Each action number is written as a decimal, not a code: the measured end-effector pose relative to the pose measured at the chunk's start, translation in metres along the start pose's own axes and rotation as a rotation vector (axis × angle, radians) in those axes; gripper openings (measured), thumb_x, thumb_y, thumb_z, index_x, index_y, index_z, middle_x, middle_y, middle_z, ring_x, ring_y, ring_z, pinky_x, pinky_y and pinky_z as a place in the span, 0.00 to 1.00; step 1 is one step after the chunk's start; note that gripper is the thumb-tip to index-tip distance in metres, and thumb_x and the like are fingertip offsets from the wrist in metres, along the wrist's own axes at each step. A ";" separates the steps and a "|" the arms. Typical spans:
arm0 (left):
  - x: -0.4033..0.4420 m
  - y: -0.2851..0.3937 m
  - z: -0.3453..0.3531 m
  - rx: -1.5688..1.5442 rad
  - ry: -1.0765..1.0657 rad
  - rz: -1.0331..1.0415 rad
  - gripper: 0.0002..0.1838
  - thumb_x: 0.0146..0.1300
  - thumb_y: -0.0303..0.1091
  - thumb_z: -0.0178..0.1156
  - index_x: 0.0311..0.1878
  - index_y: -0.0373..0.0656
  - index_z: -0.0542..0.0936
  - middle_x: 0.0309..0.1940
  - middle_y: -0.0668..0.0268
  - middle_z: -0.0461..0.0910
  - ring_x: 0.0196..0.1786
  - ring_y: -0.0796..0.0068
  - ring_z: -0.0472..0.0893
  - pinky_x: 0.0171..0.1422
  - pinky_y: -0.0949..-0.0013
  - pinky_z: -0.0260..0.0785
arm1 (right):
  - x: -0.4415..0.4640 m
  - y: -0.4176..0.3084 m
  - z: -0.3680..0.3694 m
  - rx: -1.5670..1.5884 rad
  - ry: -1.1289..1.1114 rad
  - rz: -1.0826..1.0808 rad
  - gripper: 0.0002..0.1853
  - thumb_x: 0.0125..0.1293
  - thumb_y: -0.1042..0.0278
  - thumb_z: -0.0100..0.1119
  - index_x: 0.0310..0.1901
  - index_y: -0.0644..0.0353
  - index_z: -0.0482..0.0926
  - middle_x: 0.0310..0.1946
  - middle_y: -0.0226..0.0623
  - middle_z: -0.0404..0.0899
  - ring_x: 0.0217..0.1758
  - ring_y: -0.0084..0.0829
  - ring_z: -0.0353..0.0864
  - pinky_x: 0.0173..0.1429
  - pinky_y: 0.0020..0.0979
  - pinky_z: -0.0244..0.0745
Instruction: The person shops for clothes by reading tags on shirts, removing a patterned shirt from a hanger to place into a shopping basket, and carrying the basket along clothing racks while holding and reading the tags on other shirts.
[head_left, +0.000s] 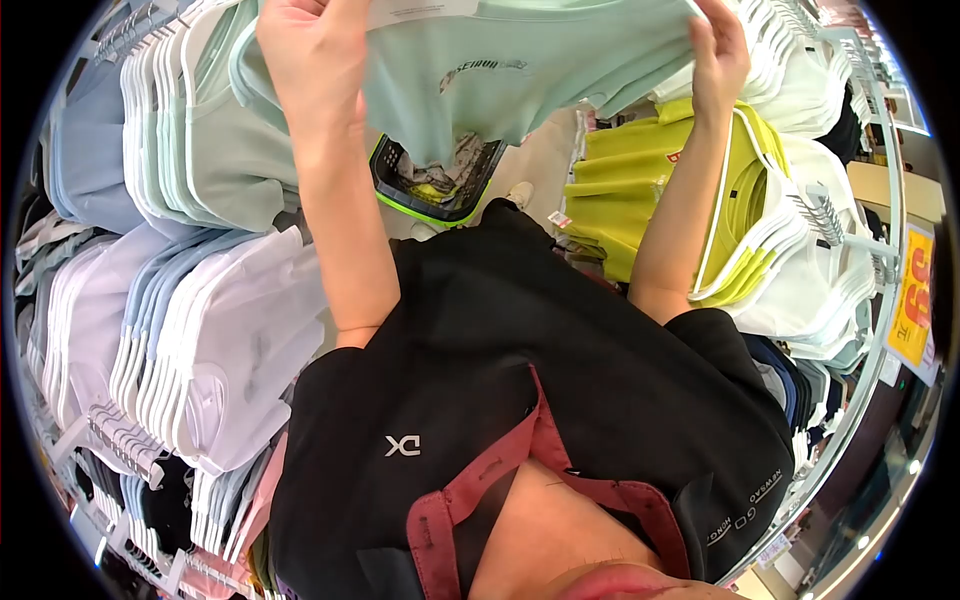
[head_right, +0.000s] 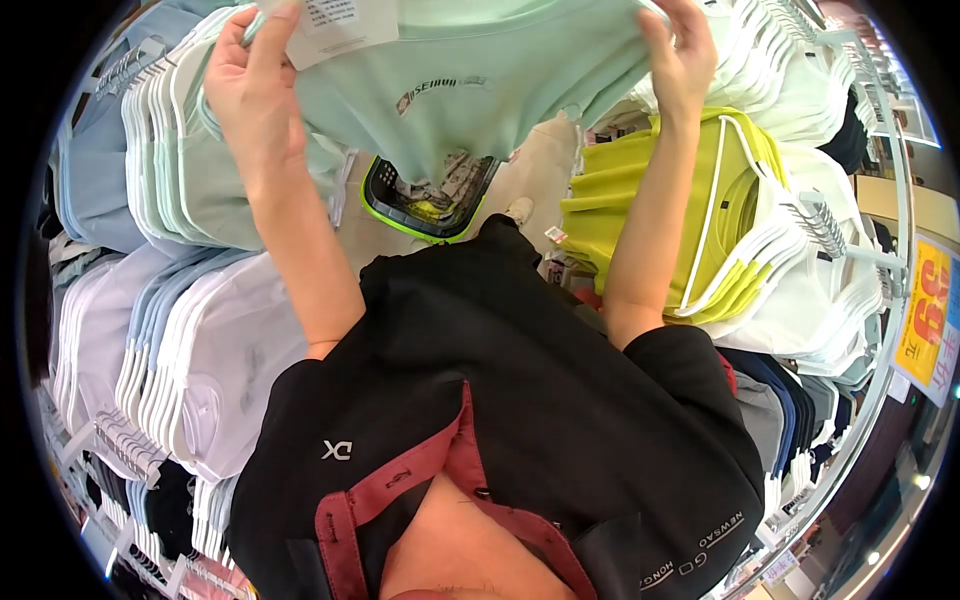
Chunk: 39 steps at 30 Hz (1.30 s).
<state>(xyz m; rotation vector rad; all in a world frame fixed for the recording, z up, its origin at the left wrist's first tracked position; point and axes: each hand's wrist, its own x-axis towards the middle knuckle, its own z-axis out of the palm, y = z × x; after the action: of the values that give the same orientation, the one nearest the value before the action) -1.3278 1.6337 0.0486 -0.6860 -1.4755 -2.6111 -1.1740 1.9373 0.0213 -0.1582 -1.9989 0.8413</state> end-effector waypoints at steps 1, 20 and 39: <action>0.001 0.008 -0.004 0.013 -0.036 -0.030 0.09 0.66 0.28 0.62 0.46 0.38 0.77 0.34 0.73 0.81 0.33 0.90 0.76 0.38 0.83 0.65 | -0.013 0.019 -0.005 0.007 -0.006 0.003 0.17 0.72 0.61 0.57 0.55 0.64 0.77 0.48 0.34 0.82 0.47 0.22 0.79 0.52 0.24 0.72; 0.029 0.057 0.019 -0.087 -0.206 0.355 0.08 0.69 0.30 0.56 0.45 0.38 0.81 0.39 0.66 0.84 0.40 0.81 0.82 0.46 0.78 0.73 | -0.291 0.203 0.112 -0.023 -0.998 0.976 0.38 0.47 0.82 0.71 0.64 0.58 0.71 0.59 0.40 0.75 0.64 0.37 0.72 0.65 0.39 0.73; 0.034 -0.065 -0.015 -0.136 0.064 -0.277 0.12 0.60 0.28 0.67 0.42 0.36 0.74 0.37 0.64 0.81 0.37 0.77 0.82 0.44 0.73 0.74 | -0.149 -0.016 0.079 0.350 -1.108 0.719 0.19 0.67 0.59 0.62 0.49 0.67 0.77 0.36 0.35 0.81 0.40 0.24 0.77 0.47 0.31 0.74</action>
<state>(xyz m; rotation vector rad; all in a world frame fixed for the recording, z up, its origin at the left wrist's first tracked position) -1.3812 1.6615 0.0039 -0.4292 -1.4817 -2.9302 -1.1508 1.8224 -0.1011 -0.2442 -2.7787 2.0498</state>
